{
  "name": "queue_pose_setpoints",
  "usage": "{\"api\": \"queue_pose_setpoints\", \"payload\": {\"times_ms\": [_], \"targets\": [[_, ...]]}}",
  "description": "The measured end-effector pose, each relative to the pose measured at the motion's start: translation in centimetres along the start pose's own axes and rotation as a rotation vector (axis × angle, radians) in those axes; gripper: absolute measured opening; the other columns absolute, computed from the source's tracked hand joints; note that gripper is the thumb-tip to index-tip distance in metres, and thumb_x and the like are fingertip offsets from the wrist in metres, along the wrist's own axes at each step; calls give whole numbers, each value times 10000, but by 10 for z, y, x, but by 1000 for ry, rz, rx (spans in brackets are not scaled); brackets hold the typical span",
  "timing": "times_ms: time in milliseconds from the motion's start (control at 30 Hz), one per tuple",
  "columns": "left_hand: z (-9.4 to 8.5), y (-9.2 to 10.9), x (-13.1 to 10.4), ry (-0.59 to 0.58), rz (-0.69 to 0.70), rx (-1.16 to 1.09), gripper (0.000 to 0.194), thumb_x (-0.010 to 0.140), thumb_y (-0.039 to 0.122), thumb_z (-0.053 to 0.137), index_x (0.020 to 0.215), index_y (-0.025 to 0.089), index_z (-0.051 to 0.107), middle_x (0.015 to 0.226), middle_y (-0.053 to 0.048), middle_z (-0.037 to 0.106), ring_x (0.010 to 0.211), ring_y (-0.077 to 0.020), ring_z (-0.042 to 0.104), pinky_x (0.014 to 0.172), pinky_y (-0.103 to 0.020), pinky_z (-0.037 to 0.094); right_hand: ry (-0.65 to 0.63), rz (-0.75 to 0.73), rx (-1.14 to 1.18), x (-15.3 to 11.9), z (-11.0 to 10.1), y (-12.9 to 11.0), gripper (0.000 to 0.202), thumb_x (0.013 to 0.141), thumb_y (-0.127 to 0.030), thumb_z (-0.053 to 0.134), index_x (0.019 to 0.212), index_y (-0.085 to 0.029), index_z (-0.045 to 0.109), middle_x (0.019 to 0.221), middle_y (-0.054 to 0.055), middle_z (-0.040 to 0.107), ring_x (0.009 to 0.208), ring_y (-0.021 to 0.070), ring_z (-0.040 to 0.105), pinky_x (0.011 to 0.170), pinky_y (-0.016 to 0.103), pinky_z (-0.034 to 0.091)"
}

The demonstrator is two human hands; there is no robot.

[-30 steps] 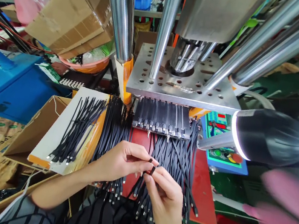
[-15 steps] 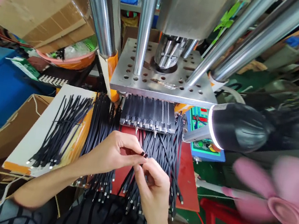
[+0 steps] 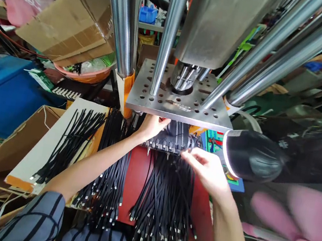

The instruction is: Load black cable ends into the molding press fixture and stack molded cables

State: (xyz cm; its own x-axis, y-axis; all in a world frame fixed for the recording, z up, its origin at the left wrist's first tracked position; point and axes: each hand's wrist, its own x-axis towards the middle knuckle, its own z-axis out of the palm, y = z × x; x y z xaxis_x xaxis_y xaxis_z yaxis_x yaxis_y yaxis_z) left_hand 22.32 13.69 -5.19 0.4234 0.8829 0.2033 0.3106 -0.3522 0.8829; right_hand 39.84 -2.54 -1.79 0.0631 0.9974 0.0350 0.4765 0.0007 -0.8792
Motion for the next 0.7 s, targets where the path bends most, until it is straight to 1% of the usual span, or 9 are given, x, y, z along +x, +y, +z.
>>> {"api": "queue_pose_setpoints", "payload": {"times_ms": [33,100,200,300,367,467,533,633,700], "targets": [[2,0,-2,19,-8,-4,149,963,235,598,905,130,686,764,-54,734,677,-169,721,673,-276,595,8,-6,10,18,-6,3,530,875,-607,701,607,-222,455,605,-38,411,593,134,354,577,290,315],[2,4,-16,14,59,6,219,977,267,595,1127,126,670,984,-107,770,852,-193,767,778,-304,637,7,-8,50,47,-9,11,563,819,-659,728,589,-226,453,568,-53,365,557,120,300,544,289,272],[-2,10,-47,-146,358,185,392,983,293,611,1351,163,584,1365,-150,657,1172,-233,710,1008,-388,614,-13,-33,74,71,-1,26,554,788,-696,725,607,-212,525,573,-47,396,550,117,309,532,287,255],[-3,11,-69,-315,622,494,353,993,287,611,1326,169,609,1456,-153,593,1358,-282,593,1159,-472,515,46,-67,-7,79,6,37,500,818,-658,710,657,-193,620,581,-31,460,547,122,347,533,288,282],[0,9,-73,-341,705,639,313,1007,267,586,1293,148,628,1442,-158,613,1410,-294,544,1190,-486,476,116,-95,-62,80,7,41,467,831,-622,711,667,-189,648,615,-10,527,552,124,375,541,289,311],[6,8,-71,-341,754,771,324,1033,246,522,1304,103,626,1451,-163,623,1414,-286,533,1195,-463,450,171,-98,-48,78,8,43,427,835,-580,716,685,-183,668,676,11,598,559,122,402,554,286,348],[10,11,-70,-346,752,851,327,1041,252,502,1290,87,636,1472,-166,610,1408,-287,532,1189,-454,438,181,-71,-14,76,8,43,387,833,-557,723,790,-173,715,659,-3,593,536,115,386,530,278,343],[16,19,-75,-336,710,915,427,1038,385,532,1346,98,605,1491,-179,587,1414,-310,516,1187,-484,415,204,-61,-12,74,9,45,399,846,-529,716,977,-154,746,665,-12,601,515,108,379,500,265,341],[20,24,-80,-317,678,921,528,1022,477,548,1410,119,563,1488,-185,583,1418,-325,508,1194,-507,396,221,-69,-32,74,10,46,375,865,-505,704,984,-151,741,677,-6,612,520,107,393,503,262,359]]}}
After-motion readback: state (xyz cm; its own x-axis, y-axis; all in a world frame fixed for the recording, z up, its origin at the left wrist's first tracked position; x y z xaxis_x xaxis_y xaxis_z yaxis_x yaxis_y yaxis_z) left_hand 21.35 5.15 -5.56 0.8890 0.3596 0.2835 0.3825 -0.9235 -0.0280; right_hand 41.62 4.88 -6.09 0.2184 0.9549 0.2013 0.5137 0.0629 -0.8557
